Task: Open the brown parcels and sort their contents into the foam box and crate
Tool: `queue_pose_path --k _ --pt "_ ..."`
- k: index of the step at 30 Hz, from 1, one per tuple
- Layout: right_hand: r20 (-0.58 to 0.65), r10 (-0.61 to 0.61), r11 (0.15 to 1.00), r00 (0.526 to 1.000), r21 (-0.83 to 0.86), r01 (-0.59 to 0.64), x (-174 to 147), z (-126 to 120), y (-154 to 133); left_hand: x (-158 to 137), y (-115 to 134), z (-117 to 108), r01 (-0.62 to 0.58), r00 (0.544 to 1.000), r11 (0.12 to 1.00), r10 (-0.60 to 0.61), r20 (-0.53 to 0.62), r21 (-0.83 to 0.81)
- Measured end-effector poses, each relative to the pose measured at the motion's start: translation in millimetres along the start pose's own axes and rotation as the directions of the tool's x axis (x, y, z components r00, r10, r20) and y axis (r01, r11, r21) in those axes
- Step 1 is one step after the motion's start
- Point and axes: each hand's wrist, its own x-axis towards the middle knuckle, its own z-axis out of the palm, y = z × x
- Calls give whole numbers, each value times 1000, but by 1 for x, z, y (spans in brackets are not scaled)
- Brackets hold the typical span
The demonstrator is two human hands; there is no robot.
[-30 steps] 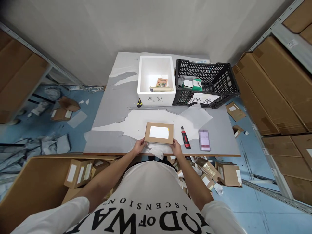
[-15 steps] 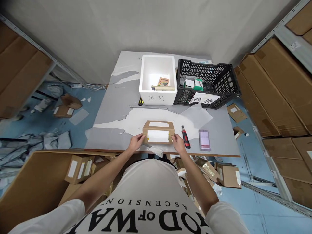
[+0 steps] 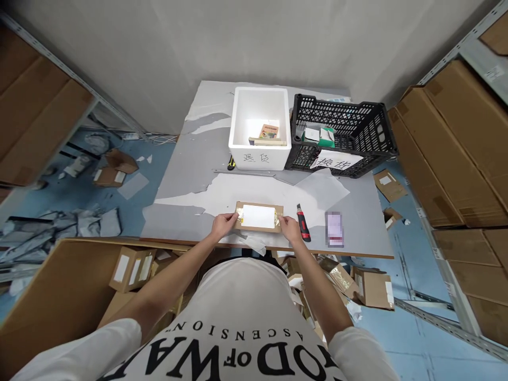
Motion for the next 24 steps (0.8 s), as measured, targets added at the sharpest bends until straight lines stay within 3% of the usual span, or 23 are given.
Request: queue_pose_path --k 4,8,16,20,24 --pt "35 54 979 998 194 -60 5 4 8 3 -8 3 -24 999 999 26 39 -41" --pt "109 163 900 981 391 -193 8 8 11 5 -17 11 -12 1000 985 11 -8 -173" --pt "124 218 845 968 472 -251 6 13 14 5 -26 21 23 1000 949 -28 -13 -314" --pt "121 199 857 972 460 -233 5 15 16 7 -31 22 61 998 915 -67 -1 -399" --pt "124 170 810 978 547 -210 -1 18 29 7 -41 22 88 996 874 -76 45 -479"
